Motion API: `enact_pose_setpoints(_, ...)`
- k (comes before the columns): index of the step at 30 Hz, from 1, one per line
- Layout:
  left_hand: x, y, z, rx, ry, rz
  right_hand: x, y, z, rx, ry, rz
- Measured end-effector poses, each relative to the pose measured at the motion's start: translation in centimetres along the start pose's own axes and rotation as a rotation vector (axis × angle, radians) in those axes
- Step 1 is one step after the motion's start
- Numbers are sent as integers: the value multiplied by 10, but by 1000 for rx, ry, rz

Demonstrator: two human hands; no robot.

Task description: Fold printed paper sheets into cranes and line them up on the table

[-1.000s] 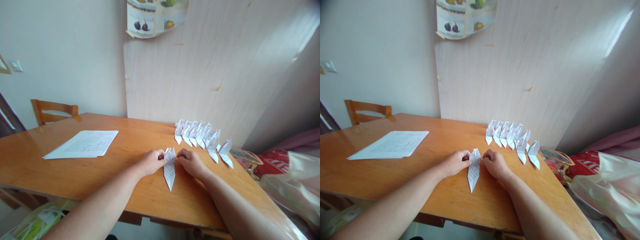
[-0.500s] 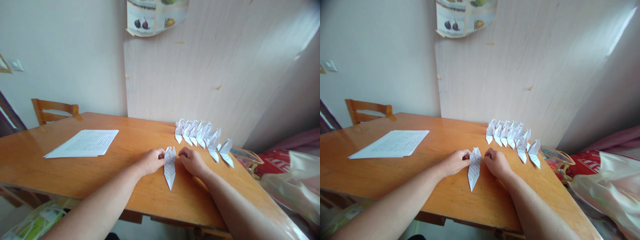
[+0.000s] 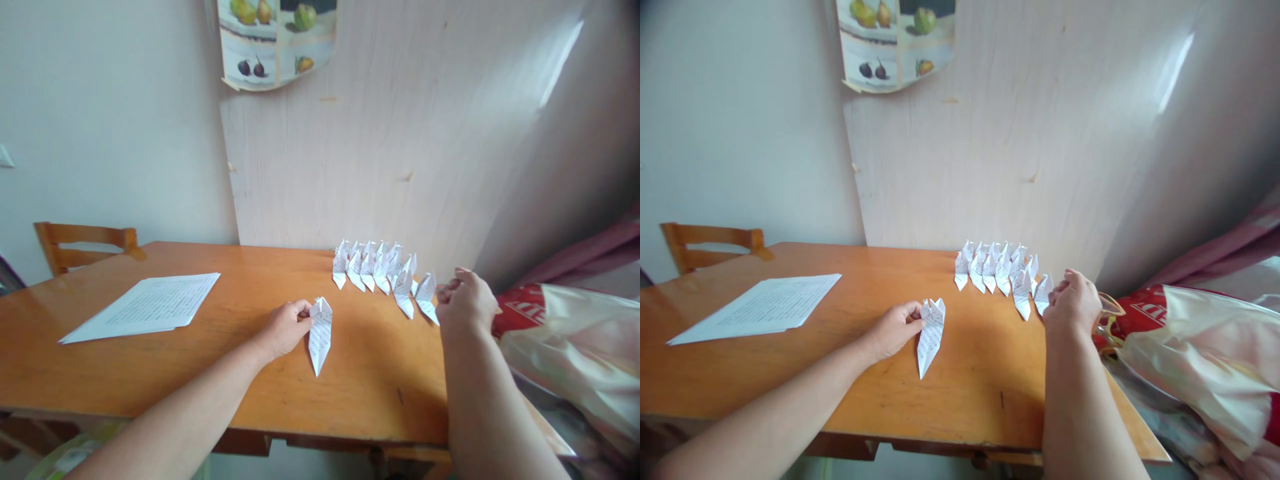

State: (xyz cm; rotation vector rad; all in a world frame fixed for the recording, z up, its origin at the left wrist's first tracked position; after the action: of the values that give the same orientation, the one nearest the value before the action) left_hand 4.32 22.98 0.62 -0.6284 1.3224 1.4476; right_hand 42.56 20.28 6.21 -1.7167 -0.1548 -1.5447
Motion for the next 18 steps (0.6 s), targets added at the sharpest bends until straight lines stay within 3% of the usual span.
enact_pose_setpoints(3, -10, -5, 9, 8, -11, 3, -7, 17, 13, -63, -94, 63)
enact_pose_setpoints(7, -27, -21, 33, 29, -46, -22, -14, 19, 10, -102, -158, 135)
enact_pose_setpoints(18, -45, -94, 114, 91, -82, -143, -15, 10, 6, -89, -202, 257)
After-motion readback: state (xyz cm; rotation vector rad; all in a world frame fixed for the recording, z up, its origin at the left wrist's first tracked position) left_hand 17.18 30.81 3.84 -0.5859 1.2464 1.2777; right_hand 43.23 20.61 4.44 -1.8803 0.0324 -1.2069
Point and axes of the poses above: each hand's wrist, its own z-axis towards the middle knuckle, its own y-axis out of the back of the hand, x = y × z, the point moved 9 cm from there along z, towards the middle knuckle, and after that the axes turned 6 degrees about -z, right-handed, at the moved point
